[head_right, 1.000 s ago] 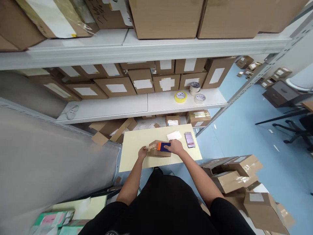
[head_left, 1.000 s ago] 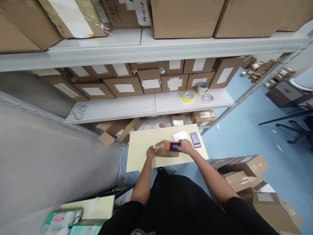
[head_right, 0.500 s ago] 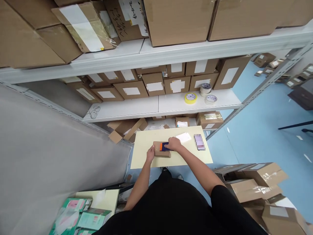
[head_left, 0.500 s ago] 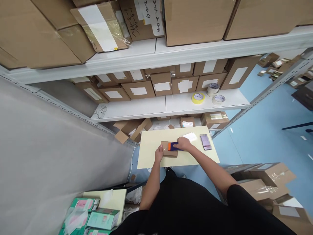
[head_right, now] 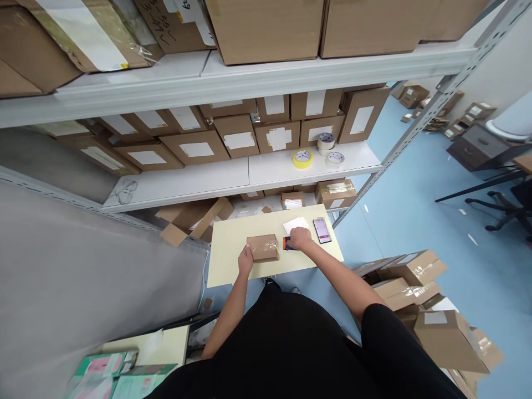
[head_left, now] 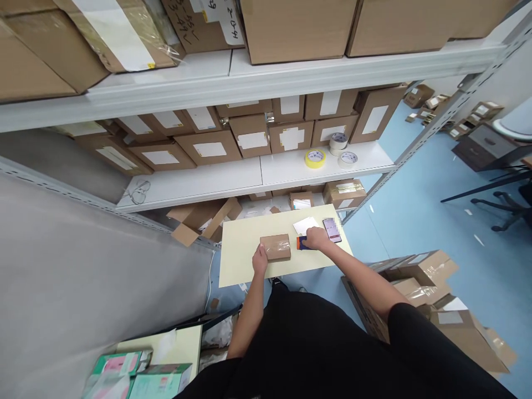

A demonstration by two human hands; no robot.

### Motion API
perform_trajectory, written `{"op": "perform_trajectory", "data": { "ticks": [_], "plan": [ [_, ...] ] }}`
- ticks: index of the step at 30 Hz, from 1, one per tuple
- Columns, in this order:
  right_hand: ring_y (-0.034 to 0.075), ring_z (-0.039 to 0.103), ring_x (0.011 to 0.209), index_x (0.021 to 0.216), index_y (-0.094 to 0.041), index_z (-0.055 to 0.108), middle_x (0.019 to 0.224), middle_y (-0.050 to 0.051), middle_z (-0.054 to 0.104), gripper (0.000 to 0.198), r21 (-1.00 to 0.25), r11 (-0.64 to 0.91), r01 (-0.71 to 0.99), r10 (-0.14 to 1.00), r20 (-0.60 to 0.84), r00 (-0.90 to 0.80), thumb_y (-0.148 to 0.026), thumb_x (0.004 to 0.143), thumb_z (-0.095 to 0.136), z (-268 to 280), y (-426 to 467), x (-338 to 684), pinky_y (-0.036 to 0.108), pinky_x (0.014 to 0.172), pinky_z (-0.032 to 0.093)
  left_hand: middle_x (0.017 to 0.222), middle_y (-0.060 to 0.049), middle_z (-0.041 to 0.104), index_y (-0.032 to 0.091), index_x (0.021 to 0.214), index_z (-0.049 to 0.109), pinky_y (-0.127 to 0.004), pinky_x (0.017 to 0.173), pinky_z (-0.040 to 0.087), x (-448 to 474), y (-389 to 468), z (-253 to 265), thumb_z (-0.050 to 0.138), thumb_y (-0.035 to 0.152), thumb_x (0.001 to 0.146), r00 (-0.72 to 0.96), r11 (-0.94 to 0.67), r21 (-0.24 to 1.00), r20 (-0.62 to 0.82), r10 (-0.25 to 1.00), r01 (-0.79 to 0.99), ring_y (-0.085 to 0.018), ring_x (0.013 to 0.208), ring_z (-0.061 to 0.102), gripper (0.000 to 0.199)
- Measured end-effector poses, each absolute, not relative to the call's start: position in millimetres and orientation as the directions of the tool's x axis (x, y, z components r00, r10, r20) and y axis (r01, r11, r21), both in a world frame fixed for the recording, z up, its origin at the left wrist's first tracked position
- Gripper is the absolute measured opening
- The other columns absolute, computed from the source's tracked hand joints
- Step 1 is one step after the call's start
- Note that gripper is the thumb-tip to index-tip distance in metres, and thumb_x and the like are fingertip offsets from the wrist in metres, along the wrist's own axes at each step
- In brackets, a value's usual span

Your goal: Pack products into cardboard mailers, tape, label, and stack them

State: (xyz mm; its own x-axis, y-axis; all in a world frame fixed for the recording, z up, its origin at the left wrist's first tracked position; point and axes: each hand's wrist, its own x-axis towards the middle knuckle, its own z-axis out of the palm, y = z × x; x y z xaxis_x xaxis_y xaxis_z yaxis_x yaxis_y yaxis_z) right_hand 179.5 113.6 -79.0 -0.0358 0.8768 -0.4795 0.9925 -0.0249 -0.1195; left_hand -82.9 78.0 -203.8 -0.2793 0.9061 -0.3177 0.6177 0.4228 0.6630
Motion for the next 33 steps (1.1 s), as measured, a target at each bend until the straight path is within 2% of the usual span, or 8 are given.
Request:
{"op": "perform_trajectory", "data": {
  "ticks": [5, 11, 14, 19, 21, 25, 29, 33],
  "plan": [
    [0.035, 0.07, 0.115, 0.117, -0.006, 0.073, 0.118, 0.028, 0.073, 0.036, -0.155, -0.059, 0.986, 0.862, -0.507, -0.028, -0.025, 0.088, 0.065, -116, 103, 147, 0.041, 0.093, 0.052, 0.129, -0.015, 0.072, 0.02, 0.139, 0.064, -0.04, 0.104, 0.049, -82, 75, -205, 0.024, 0.055, 0.106, -0.313, 0.456, 0.651, -0.331, 0.89, 0.607, -0.031, 0.123, 0.066, 0.063],
    [0.03, 0.069, 0.115, 0.131, -0.01, 0.063, 0.119, 0.022, 0.073, 0.043, -0.137, -0.269, 0.953, 0.845, -0.508, 0.165, -0.036, 0.104, 0.042, -166, 67, 187, 0.038, 0.094, 0.049, 0.127, -0.014, 0.074, 0.021, 0.137, 0.065, -0.041, 0.104, 0.049, -83, 77, -207, 0.024, 0.057, 0.105, -0.335, 0.467, 0.664, -0.327, 0.884, 0.584, -0.032, 0.123, 0.066, 0.063],
    [0.029, 0.061, 0.128, 0.131, -0.01, 0.062, 0.129, 0.023, 0.068, 0.039, -0.202, -0.319, 0.926, 0.835, -0.523, 0.173, -0.031, 0.102, 0.045, -189, 53, 205, 0.038, 0.105, 0.041, 0.128, -0.014, 0.073, 0.021, 0.136, 0.065, -0.041, 0.104, 0.049, -84, 79, -209, 0.024, 0.058, 0.105, -0.338, 0.467, 0.659, -0.324, 0.884, 0.589, -0.031, 0.123, 0.065, 0.063],
    [0.031, 0.063, 0.124, 0.128, -0.012, 0.065, 0.126, 0.023, 0.07, 0.036, -0.255, -0.372, 0.892, 0.79, -0.592, 0.16, -0.027, 0.097, 0.053, -199, 49, 204, 0.039, 0.103, 0.043, 0.13, -0.014, 0.072, 0.021, 0.134, 0.065, -0.04, 0.105, 0.048, -87, 80, -210, 0.023, 0.057, 0.105, -0.312, 0.44, 0.669, -0.312, 0.898, 0.598, -0.03, 0.124, 0.064, 0.063],
    [0.03, 0.063, 0.126, 0.132, -0.014, 0.064, 0.129, 0.022, 0.07, 0.04, -0.347, -0.377, 0.858, 0.821, -0.555, 0.136, -0.032, 0.101, 0.048, -193, 52, 192, 0.04, 0.106, 0.043, 0.13, -0.013, 0.072, 0.02, 0.133, 0.066, -0.039, 0.106, 0.048, -88, 80, -210, 0.023, 0.056, 0.106, -0.307, 0.431, 0.673, -0.304, 0.902, 0.601, -0.03, 0.125, 0.064, 0.062],
    [0.025, 0.055, 0.138, 0.147, -0.021, 0.056, 0.146, 0.01, 0.063, 0.051, -0.781, -0.263, 0.567, 0.925, -0.371, -0.082, -0.042, 0.106, 0.035, -176, 58, 149, 0.036, 0.115, 0.04, 0.13, -0.014, 0.072, 0.02, 0.131, 0.067, -0.039, 0.106, 0.048, -88, 81, -206, 0.025, 0.053, 0.106, -0.303, 0.426, 0.67, -0.3, 0.905, 0.609, -0.029, 0.125, 0.064, 0.059],
    [0.026, 0.052, 0.141, 0.155, -0.024, 0.045, 0.154, 0.007, 0.055, 0.058, -0.862, -0.35, 0.368, 0.91, -0.406, -0.087, -0.045, 0.101, 0.046, -162, 60, 115, 0.039, 0.118, 0.039, 0.125, -0.017, 0.073, 0.017, 0.123, 0.07, -0.042, 0.106, 0.048, -85, 85, -198, 0.026, 0.048, 0.106, -0.294, 0.432, 0.669, -0.316, 0.902, 0.605, -0.031, 0.121, 0.066, 0.056],
    [0.021, 0.055, 0.137, 0.15, -0.025, 0.05, 0.148, 0.006, 0.061, 0.052, -0.899, -0.353, 0.26, 0.927, -0.374, -0.034, -0.046, 0.105, 0.034, -150, 58, 118, 0.036, 0.116, 0.041, 0.128, -0.014, 0.073, 0.016, 0.127, 0.068, -0.04, 0.108, 0.049, -86, 91, -190, 0.032, 0.045, 0.105, -0.201, 0.354, 0.79, -0.292, 0.935, 0.501, -0.028, 0.123, 0.066, 0.051]
  ]
}}
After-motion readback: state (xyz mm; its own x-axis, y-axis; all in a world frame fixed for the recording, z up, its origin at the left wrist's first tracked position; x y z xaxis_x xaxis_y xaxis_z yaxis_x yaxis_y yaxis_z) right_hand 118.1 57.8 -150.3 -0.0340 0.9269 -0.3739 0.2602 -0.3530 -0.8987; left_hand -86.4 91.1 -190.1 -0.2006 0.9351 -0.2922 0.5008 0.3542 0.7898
